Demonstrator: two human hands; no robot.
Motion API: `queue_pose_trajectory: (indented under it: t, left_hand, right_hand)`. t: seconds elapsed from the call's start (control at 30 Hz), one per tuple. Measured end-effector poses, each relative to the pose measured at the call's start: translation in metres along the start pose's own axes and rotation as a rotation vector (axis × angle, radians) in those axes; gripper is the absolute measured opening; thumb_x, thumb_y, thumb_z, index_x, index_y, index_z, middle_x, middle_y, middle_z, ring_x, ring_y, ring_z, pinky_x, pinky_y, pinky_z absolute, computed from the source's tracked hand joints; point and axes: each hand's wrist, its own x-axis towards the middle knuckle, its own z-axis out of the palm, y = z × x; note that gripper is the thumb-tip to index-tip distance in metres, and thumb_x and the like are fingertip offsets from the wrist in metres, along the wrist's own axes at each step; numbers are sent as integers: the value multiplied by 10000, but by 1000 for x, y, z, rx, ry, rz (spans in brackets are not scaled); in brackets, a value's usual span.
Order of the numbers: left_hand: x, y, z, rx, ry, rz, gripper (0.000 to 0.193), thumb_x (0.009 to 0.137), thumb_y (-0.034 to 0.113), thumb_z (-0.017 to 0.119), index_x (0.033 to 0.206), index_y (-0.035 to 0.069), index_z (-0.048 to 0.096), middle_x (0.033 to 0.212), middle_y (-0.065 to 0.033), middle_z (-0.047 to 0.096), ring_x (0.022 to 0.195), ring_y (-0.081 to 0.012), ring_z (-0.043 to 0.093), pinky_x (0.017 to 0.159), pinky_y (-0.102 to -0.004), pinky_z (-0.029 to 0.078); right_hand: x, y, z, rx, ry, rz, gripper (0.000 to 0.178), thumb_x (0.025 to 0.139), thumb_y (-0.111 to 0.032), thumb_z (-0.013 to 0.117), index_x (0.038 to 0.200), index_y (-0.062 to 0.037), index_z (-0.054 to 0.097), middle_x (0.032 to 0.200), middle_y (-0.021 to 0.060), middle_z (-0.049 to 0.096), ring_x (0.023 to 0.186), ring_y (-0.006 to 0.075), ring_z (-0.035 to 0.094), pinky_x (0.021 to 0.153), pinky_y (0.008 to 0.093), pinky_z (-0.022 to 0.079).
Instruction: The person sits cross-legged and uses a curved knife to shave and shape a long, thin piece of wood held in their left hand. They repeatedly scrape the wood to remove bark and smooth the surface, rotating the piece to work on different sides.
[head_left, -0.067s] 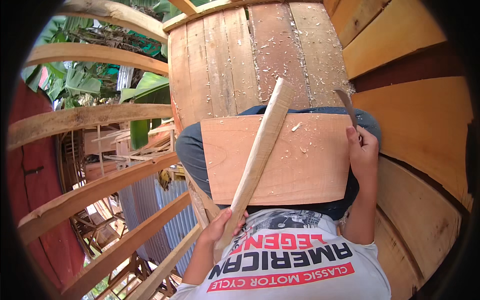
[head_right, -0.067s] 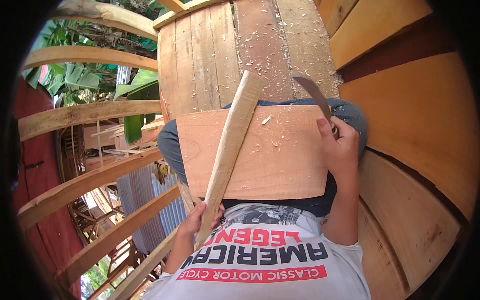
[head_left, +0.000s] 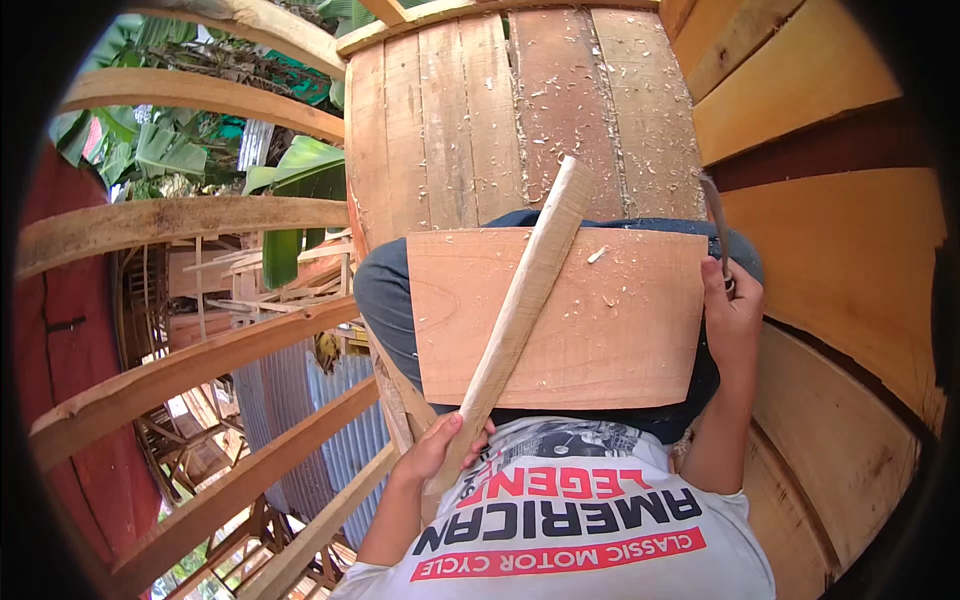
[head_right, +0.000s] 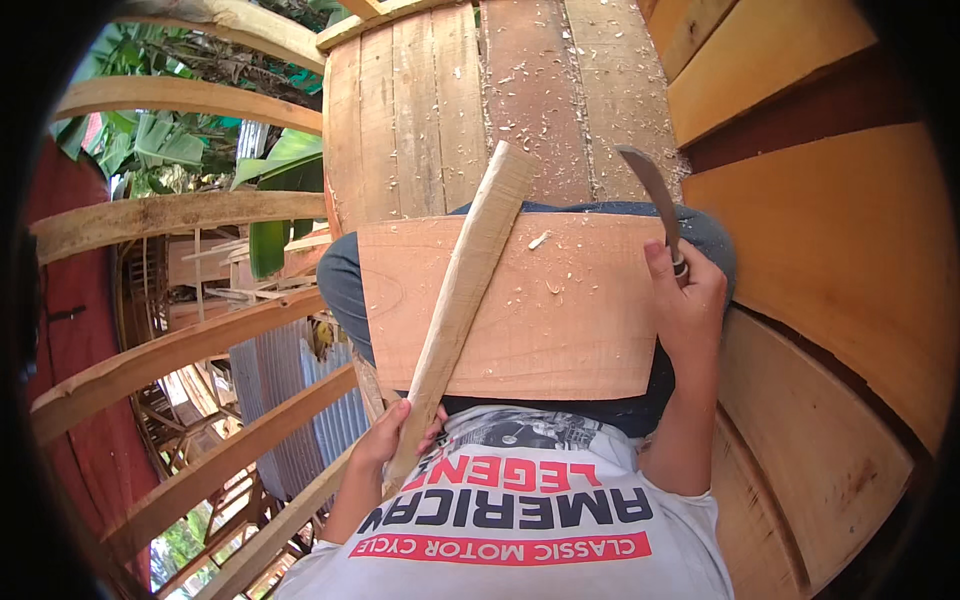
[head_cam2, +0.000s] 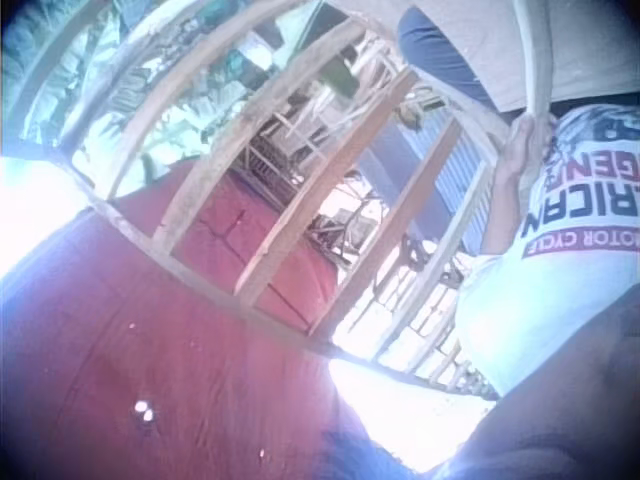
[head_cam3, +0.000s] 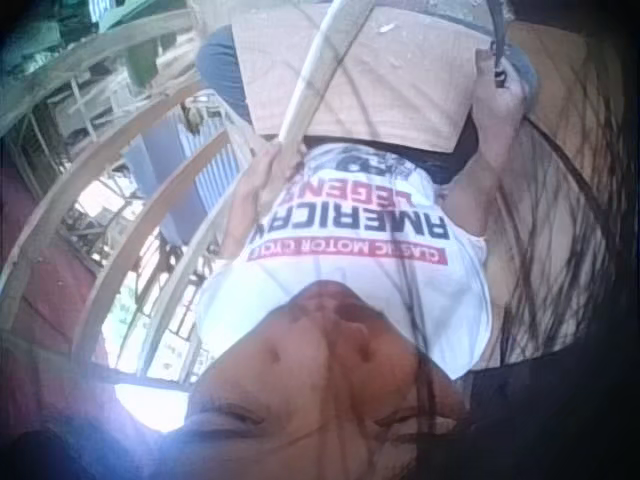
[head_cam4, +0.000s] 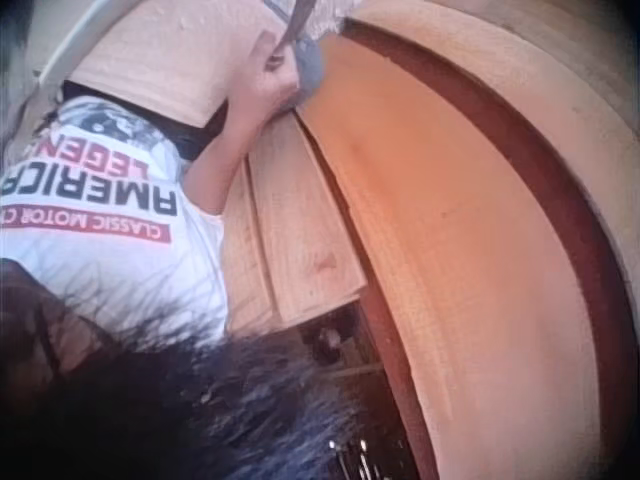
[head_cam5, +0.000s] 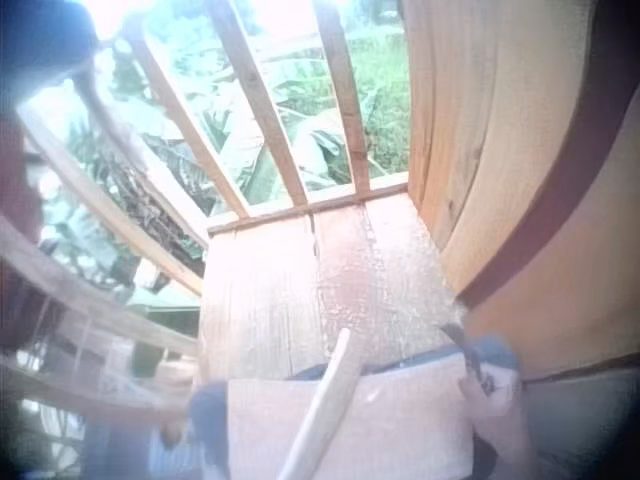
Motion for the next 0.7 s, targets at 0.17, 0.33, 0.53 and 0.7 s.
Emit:
queue_pose_trajectory:
  t: [0.17, 0.33, 0.53, 0.7]
  left_hand:
    - [-8, 4, 15, -74, -119, -2, 522, 903, 516, 498, 1018, 7, 500, 676, 21, 404, 526, -71, 365, 464, -214, 327]
    - [-5, 30, 39, -62, -161, 44, 307, 799, 205, 705, 925, 72, 459, 668, 45, 414, 527, -38, 374, 452, -205, 296]
    - [17, 74, 69, 27, -125, 89, 318, 776, 219, 721, 906, 67, 474, 658, 37, 421, 510, -50, 383, 447, -212, 304]
    - [46, 97, 96, 198, -151, 239, 217, 850, 151, 657, 926, 72, 470, 670, 41, 429, 557, -54, 405, 493, -224, 355]
  right_hand:
    - [-13, -13, -8, 91, -114, 27, 331, 880, -237, 650, 687, 4, 529, 553, -63, 330, 539, 35, 290, 462, 245, 220]
    - [-34, -7, 2, 100, -308, -11, 266, 868, -185, 662, 711, 7, 567, 549, -68, 327, 532, 38, 280, 452, 242, 217]
    - [-52, -45, 21, 91, -390, -198, 259, 822, -138, 683, 666, 21, 550, 491, 4, 379, 464, 64, 378, 426, 266, 305]
    - [-51, -48, 26, -223, -325, -403, 189, 710, -122, 680, 625, -8, 555, 518, 168, 499, 467, 321, 545, 447, 369, 403]
